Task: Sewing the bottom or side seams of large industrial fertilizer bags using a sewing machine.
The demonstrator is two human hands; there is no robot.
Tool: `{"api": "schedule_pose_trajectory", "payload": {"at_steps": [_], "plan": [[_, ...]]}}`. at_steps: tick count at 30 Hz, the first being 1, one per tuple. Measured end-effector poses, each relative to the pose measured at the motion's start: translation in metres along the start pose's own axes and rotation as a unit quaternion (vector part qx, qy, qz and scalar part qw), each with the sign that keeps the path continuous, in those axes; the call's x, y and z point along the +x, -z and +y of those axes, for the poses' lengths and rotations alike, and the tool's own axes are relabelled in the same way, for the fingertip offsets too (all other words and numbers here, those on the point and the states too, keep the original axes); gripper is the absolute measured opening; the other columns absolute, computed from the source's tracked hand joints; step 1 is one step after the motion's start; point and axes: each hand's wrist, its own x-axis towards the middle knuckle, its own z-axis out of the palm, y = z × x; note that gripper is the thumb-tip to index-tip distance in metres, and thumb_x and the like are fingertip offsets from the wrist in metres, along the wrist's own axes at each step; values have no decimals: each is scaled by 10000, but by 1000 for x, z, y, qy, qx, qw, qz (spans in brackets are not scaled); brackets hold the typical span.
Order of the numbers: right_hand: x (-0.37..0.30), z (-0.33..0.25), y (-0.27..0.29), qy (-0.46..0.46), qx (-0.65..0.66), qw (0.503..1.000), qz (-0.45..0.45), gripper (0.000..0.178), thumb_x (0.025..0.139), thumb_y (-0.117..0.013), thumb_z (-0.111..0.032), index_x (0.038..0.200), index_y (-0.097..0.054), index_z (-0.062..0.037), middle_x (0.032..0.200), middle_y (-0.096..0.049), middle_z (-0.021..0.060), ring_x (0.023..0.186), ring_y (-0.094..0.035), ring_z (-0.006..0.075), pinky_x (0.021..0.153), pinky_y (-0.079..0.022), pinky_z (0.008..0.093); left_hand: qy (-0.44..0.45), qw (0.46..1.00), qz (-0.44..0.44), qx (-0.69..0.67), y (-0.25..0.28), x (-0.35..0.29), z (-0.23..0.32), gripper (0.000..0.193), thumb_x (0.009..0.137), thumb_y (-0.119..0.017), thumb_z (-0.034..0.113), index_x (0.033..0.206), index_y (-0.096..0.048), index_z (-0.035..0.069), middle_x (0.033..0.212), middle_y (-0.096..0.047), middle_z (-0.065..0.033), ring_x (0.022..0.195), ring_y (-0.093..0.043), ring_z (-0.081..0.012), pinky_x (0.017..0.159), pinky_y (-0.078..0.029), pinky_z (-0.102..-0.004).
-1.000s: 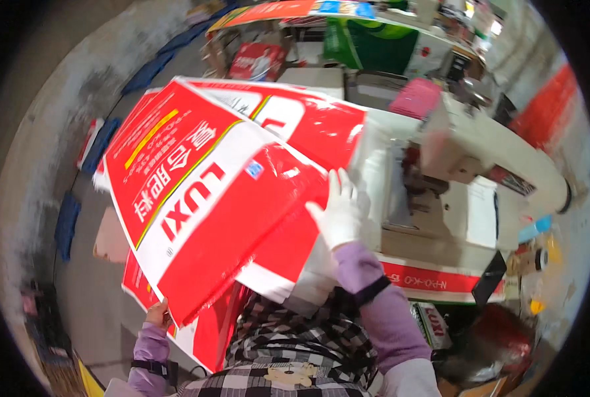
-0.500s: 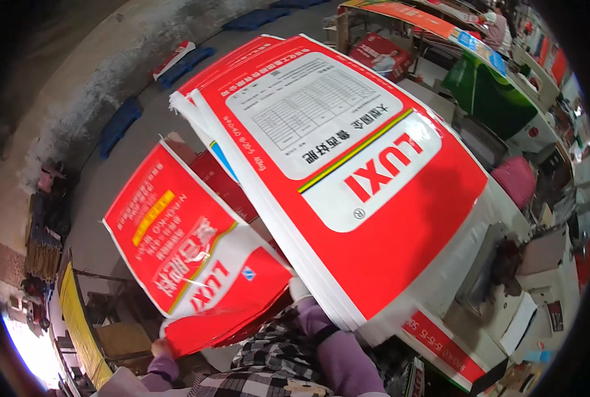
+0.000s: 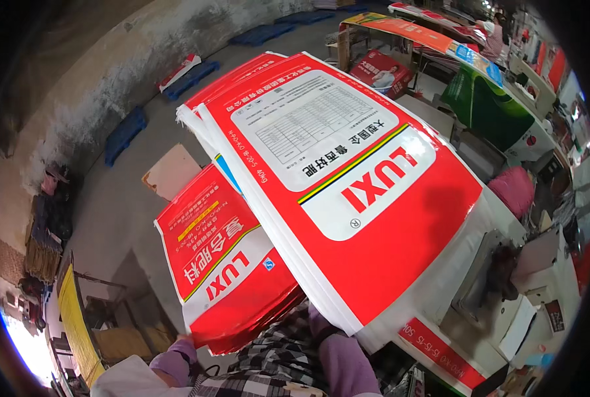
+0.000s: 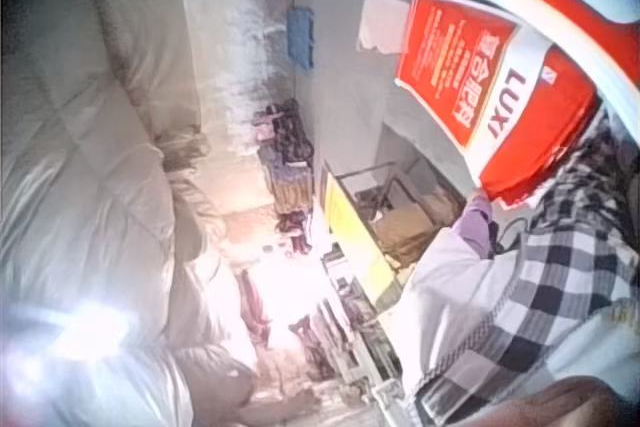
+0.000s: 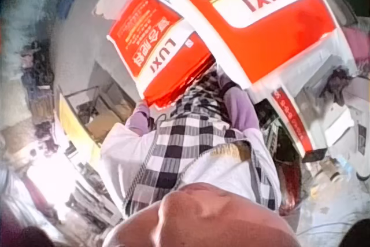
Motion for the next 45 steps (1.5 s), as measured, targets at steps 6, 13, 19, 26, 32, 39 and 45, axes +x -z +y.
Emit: {"api": "schedule_pose_trajectory", "payload": {"at_steps": [6,13,19,26,32,39,45], "plan": [[-4,-31,27,36,87,995,-19,195,855,-536,-180,893,-676,-50,857,-666,145,867,-624,321,808,-475,415,-20,998,-48,-27,-20,6,11,223,766,-633,112,980,-673,63,1021,-644,-190,962,-620,-371,794,-510,-437],[-79,-6,72,88,-81,993,-14,308,916,-502,-276,1107,-622,-67,1112,-624,145,1058,-581,302,942,-429,417,-107,992,63,-20,4,8,47,253,732,-622,44,980,-668,75,1052,-627,-167,995,-597,-363,820,-499,-423],[-146,-27,137,-27,-185,971,-151,278,886,-500,-304,1060,-649,-146,1026,-652,149,964,-617,346,835,-488,443,-808,557,35,-190,65,-278,253,320,635,-622,-40,929,-651,83,971,-580,-103,926,-551,-333,815,-439,-436],[-162,-85,160,71,-227,951,-196,276,883,-538,-294,1034,-632,-84,959,-649,153,884,-631,342,783,-498,438,-934,353,-55,30,1,-517,314,287,638,-802,333,797,-661,140,847,-586,-65,854,-549,-292,806,-375,-413],[-166,-56,261,21,-76,970,231,277,887,-579,-282,1060,-648,-78,985,-668,124,883,-644,301,770,-502,366,-900,354,-250,34,-9,-505,349,166,725,-752,270,745,-701,113,771,-625,-50,818,-601,-240,727,-424,-378],[-70,-78,231,-121,35,969,211,449,895,-518,-432,871,-667,-10,796,-652,198,748,-647,338,678,-496,394,-857,371,-351,-65,19,-494,341,75,844,-641,80,857,-669,11,724,-596,-67,675,-573,-180,621,-449,-290],[-87,-76,233,-111,-196,928,295,395,863,-515,-407,799,-668,-48,776,-650,193,724,-630,381,678,-481,482,-644,488,-455,-375,73,-480,356,107,880,-616,77,831,-651,-12,769,-589,36,709,-515,-68,639,-419,-249]]}}
